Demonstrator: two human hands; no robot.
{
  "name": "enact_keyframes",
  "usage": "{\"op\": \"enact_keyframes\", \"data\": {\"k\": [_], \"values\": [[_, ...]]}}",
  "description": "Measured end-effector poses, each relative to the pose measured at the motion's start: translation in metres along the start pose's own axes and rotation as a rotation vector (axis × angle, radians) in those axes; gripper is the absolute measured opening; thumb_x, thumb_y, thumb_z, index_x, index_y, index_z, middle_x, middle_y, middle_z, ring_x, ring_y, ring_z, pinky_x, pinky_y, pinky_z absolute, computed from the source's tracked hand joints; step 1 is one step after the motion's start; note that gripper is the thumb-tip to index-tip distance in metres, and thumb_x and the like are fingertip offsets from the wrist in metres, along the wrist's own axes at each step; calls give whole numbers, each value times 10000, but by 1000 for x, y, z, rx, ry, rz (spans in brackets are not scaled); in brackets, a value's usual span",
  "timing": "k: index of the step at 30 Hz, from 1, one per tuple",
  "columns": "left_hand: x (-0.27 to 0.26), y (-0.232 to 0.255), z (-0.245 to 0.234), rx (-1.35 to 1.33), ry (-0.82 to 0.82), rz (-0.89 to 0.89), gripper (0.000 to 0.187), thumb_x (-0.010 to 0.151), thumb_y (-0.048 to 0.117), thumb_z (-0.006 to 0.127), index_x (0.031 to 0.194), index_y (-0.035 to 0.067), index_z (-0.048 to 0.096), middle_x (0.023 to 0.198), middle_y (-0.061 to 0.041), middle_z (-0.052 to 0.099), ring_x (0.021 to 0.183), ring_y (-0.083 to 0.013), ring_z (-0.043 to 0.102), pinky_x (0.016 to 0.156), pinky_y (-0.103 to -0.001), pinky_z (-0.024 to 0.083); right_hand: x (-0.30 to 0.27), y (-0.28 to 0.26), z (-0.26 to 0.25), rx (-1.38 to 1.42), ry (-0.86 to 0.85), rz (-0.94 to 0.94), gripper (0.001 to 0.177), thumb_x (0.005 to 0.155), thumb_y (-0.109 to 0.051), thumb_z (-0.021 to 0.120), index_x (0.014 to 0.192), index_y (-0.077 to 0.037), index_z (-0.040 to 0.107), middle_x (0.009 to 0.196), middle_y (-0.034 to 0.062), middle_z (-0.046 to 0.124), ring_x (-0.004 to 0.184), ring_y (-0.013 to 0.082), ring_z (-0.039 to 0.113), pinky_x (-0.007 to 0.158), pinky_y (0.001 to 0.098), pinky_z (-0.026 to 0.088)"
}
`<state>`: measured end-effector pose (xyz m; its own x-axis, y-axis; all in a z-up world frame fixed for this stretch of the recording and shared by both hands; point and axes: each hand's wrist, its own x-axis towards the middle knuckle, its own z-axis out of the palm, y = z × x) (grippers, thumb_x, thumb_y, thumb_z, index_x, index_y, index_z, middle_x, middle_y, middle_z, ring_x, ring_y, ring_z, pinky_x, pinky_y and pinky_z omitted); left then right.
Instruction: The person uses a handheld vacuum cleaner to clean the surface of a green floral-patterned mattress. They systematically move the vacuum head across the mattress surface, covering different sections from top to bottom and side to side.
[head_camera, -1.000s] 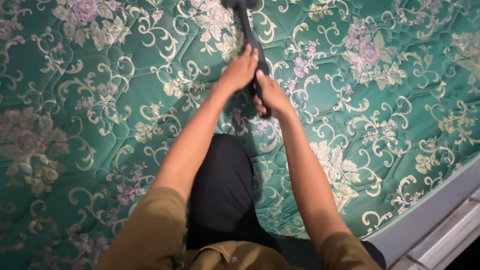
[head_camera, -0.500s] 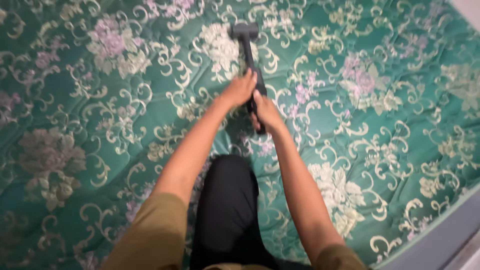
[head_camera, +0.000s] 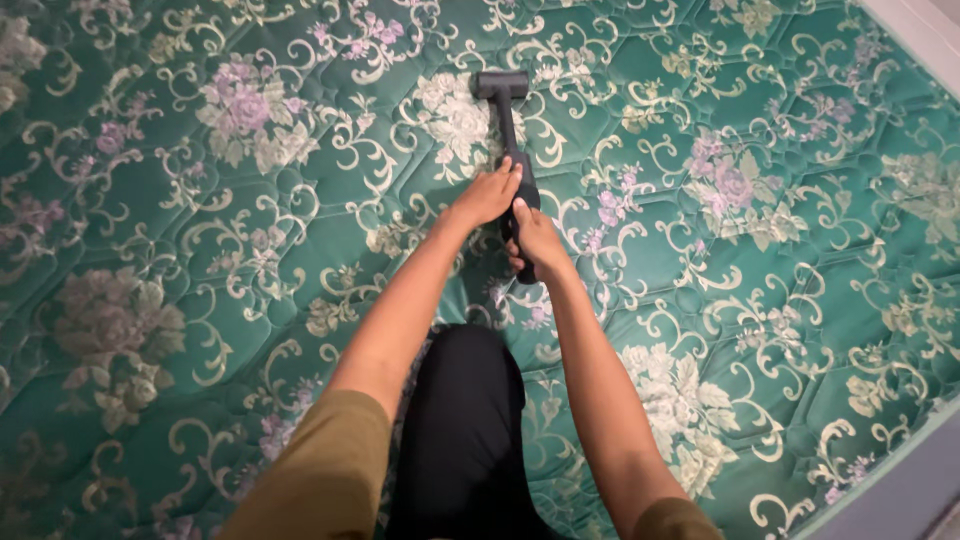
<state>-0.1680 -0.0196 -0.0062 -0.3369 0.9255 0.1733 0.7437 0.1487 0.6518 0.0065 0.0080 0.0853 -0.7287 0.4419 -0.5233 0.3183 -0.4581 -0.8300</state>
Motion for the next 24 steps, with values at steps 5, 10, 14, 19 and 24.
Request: {"op": "enact_keyframes", "data": {"k": [5,10,14,19,24], "values": [[-73,41,36,22,-149,35,537,1063,292,417,1432,-92,483,1447,-455,397,1083,-609,594,1016,-585,475,-98,35,-16,-90,30,1,416,1025,-490,460,948,-81,473,471,87,451,282,203,399,284,353,306],[-61,24,48,216,-179,102,524,1085,248,407,1447,-127,459,1439,-478,420,1047,-582,632,962,-578,520,-80,31,-21,-116,24,-19,455,1062,-494,465,923,-62,499,491,87,479,309,191,441,307,346,346],[16,-41,29,281,18,133,500,1044,219,392,1456,-43,496,1461,-399,455,1076,-563,631,933,-605,503,9,-13,-10,-56,-34,-53,455,1065,-498,464,921,-68,498,501,59,462,328,172,420,317,332,337],[13,-6,47,192,57,70,455,1073,245,413,1448,5,509,1456,-375,474,1041,-540,646,913,-584,538,-9,-4,-36,-213,102,-146,425,1065,-460,465,917,-76,571,506,62,493,348,177,453,345,347,353],[-111,160,105,93,-116,69,510,1030,176,470,1423,-148,449,1444,-465,413,1050,-530,652,881,-526,571,-162,77,-103,-544,187,-555,423,1165,-396,432,993,-50,605,613,77,586,489,172,581,485,337,470]]}}
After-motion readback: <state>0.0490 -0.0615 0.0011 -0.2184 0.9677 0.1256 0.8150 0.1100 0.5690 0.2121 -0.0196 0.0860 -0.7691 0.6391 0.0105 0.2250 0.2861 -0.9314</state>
